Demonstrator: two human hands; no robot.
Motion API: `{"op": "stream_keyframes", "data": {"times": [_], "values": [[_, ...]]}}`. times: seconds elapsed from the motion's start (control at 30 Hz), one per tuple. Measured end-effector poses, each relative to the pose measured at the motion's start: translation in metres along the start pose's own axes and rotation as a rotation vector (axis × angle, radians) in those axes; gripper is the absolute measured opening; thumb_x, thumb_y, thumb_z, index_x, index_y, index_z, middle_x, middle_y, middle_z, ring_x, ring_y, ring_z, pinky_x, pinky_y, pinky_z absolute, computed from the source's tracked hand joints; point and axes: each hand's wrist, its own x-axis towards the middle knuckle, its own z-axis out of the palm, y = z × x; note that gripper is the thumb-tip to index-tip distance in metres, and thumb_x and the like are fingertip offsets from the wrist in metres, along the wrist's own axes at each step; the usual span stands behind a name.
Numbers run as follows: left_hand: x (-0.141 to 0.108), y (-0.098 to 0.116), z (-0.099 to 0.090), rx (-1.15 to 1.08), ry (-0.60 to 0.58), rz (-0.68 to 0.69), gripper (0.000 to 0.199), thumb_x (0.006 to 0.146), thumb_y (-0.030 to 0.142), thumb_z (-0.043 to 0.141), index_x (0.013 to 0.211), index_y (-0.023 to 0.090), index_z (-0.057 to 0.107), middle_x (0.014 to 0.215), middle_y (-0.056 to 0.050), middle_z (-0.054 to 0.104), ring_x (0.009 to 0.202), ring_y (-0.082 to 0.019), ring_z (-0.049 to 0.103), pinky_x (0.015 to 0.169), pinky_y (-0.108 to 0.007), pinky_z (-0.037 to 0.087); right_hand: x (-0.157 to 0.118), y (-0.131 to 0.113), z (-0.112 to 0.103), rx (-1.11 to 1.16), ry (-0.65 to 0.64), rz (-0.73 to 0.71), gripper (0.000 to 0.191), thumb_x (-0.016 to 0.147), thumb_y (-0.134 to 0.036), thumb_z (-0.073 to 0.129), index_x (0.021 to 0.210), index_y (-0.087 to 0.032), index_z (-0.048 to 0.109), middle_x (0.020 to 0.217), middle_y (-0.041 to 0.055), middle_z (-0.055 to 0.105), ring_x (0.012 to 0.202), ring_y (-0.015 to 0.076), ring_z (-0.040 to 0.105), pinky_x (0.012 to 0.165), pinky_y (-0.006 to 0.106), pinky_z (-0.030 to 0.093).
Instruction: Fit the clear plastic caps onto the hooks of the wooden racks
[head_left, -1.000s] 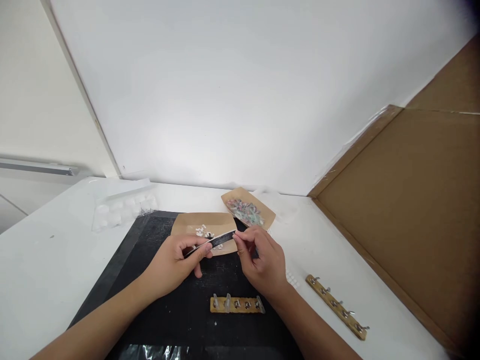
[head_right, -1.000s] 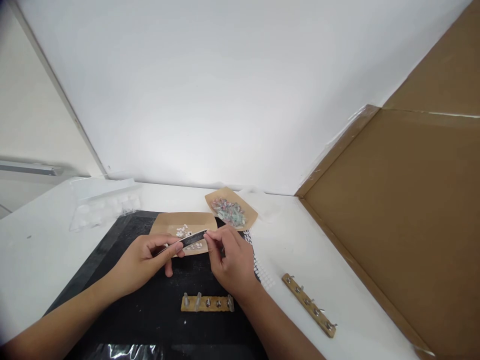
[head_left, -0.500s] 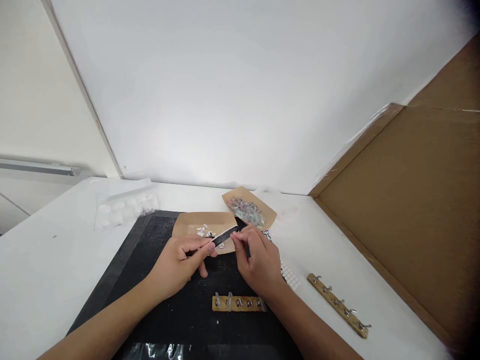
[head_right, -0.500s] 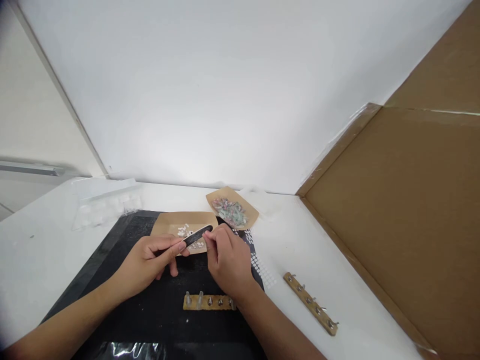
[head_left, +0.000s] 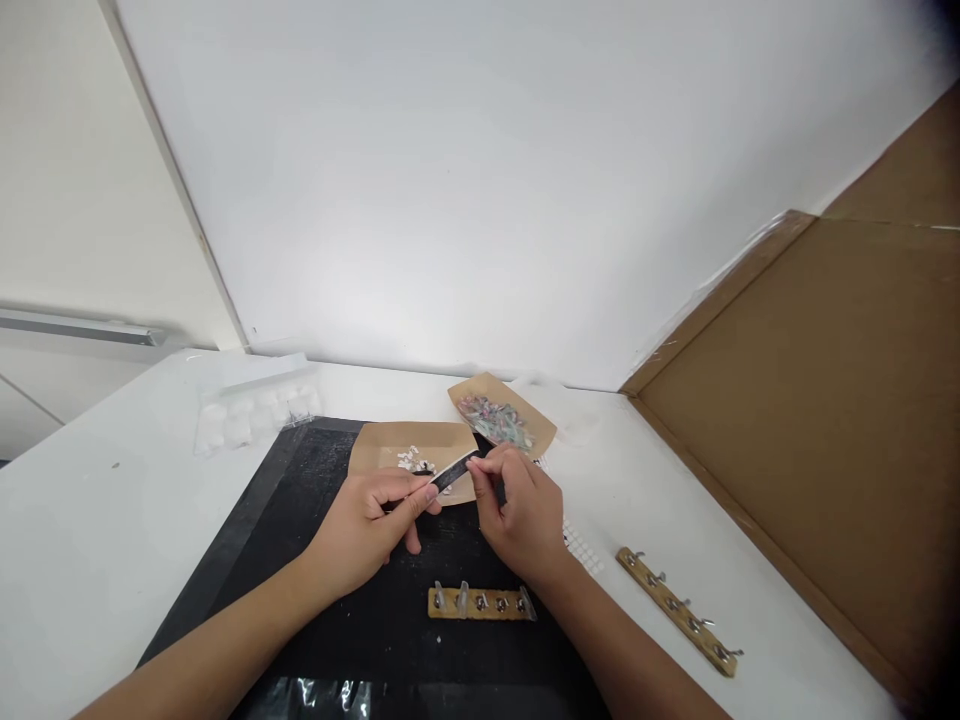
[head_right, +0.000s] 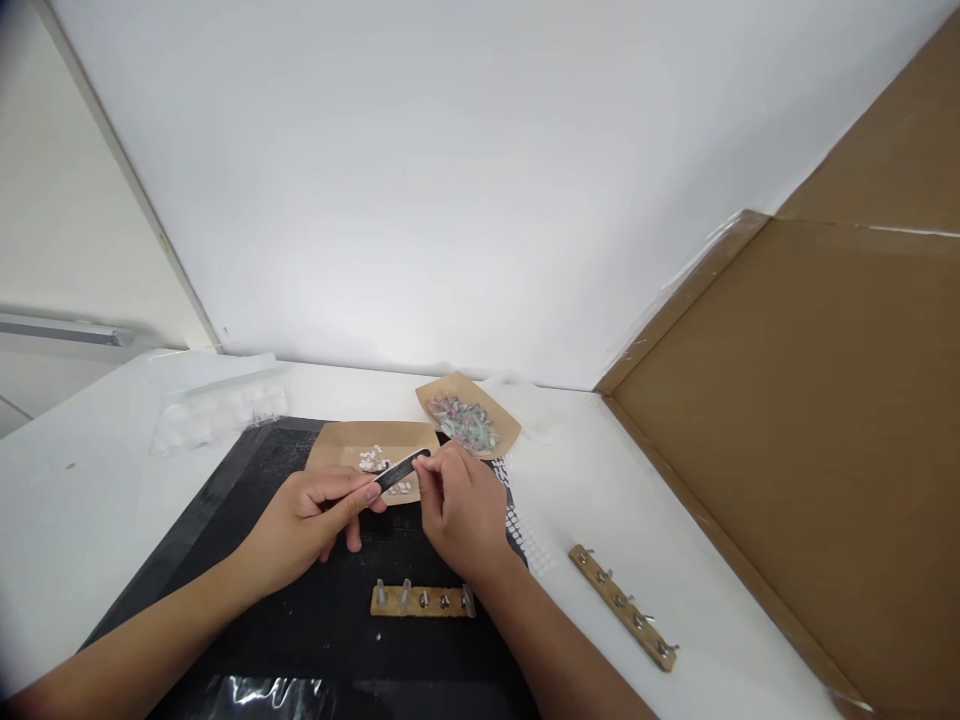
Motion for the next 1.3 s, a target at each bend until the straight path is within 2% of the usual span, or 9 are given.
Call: {"op": "stream_keyframes", "data": {"times": [0.13, 0.33, 0.5, 0.67, 0.77, 0.87, 0.97, 1.03, 1.3], "values": [[-0.001, -0.002, 0.003, -0.015, -0.008, -0.002, 0.048, 0.098, 0.059, 0.059, 0.092, 0.016, 0.080, 0.070, -0.005, 0.074, 0.041, -0.009, 0.053, 0.036, -0.017, 0.041, -0.002, 0.006, 0.001, 0.048, -0.021, 0.007, 0.012, 0.103, -0.021, 0.059, 0.092, -0.024, 0.054, 0.082, 0.0013, 0.065, 0.071, 0.0168, 0.062, 0.064, 0.029, 0.043], [-0.001, 0.000, 0.002, 0.020, 0.019, 0.035, 0.047, 0.100, 0.057, 0.057, 0.089, 0.017, 0.079, 0.061, -0.001, 0.070, 0.038, -0.007, 0.049, 0.036, -0.016, 0.037, -0.004, -0.004, 0.004, 0.081, -0.113, -0.077, 0.014, 0.102, -0.019, 0.059, 0.091, -0.023, 0.053, 0.083, 0.0027, 0.066, 0.074, 0.0179, 0.062, 0.068, 0.032, 0.045], [-0.002, 0.004, 0.004, 0.024, 0.026, 0.013, 0.047, 0.099, 0.057, 0.057, 0.090, 0.017, 0.080, 0.058, 0.000, 0.068, 0.037, -0.008, 0.048, 0.037, -0.017, 0.038, 0.000, -0.001, 0.002, 0.043, -0.004, 0.011, 0.013, 0.103, -0.019, 0.059, 0.091, -0.024, 0.054, 0.082, 0.0018, 0.064, 0.073, 0.0180, 0.061, 0.067, 0.032, 0.044], [-0.001, 0.002, 0.004, 0.001, -0.017, -0.009, 0.043, 0.098, 0.055, 0.060, 0.098, 0.017, 0.080, 0.058, 0.001, 0.067, 0.037, -0.008, 0.047, 0.038, -0.018, 0.038, -0.001, -0.006, 0.003, 0.119, -0.095, -0.028, 0.016, 0.104, -0.020, 0.057, 0.089, -0.023, 0.051, 0.080, 0.0011, 0.062, 0.072, 0.0174, 0.059, 0.067, 0.032, 0.043], [-0.001, 0.004, 0.003, 0.001, -0.045, 0.020, 0.039, 0.097, 0.054, 0.064, 0.109, 0.020, 0.080, 0.058, 0.003, 0.067, 0.040, -0.008, 0.046, 0.041, -0.019, 0.036, 0.000, -0.007, 0.003, 0.102, -0.061, 0.013, 0.015, 0.104, -0.020, 0.057, 0.090, -0.023, 0.053, 0.079, 0.0009, 0.061, 0.071, 0.0172, 0.058, 0.066, 0.032, 0.043], [-0.002, 0.005, 0.003, 0.052, -0.041, 0.083, 0.038, 0.100, 0.053, 0.061, 0.104, 0.021, 0.080, 0.057, 0.003, 0.068, 0.044, -0.010, 0.050, 0.048, -0.021, 0.041, 0.001, -0.005, 0.003, 0.097, -0.025, 0.052, 0.013, 0.104, -0.021, 0.057, 0.091, -0.023, 0.054, 0.080, 0.0010, 0.061, 0.072, 0.0174, 0.058, 0.067, 0.032, 0.043], [-0.001, 0.003, 0.004, 0.110, -0.006, 0.157, 0.038, 0.105, 0.047, 0.055, 0.093, 0.021, 0.079, 0.053, 0.002, 0.068, 0.058, -0.015, 0.062, 0.071, -0.025, 0.051, 0.001, -0.006, 0.003, 0.136, -0.089, 0.008, 0.015, 0.104, -0.020, 0.056, 0.090, -0.023, 0.052, 0.081, 0.0014, 0.060, 0.073, 0.0180, 0.058, 0.068, 0.032, 0.044], [0.000, 0.002, 0.005, 0.136, 0.022, 0.202, 0.037, 0.106, 0.042, 0.052, 0.091, 0.021, 0.078, 0.051, 0.003, 0.067, 0.066, -0.017, 0.067, 0.085, -0.028, 0.052, 0.001, -0.009, 0.003, 0.142, -0.125, -0.010, 0.016, 0.105, -0.019, 0.054, 0.089, -0.023, 0.051, 0.081, 0.0017, 0.060, 0.074, 0.0184, 0.057, 0.069, 0.033, 0.044], [-0.001, 0.003, 0.004, 0.157, 0.058, 0.226, 0.035, 0.106, 0.040, 0.052, 0.093, 0.021, 0.078, 0.052, 0.003, 0.067, 0.062, -0.017, 0.067, 0.076, -0.027, 0.052, 0.002, -0.012, 0.002, 0.158, -0.106, 0.029, 0.016, 0.106, -0.021, 0.053, 0.090, -0.024, 0.051, 0.082, 0.0022, 0.060, 0.074, 0.0186, 0.058, 0.068, 0.033, 0.044]]}}
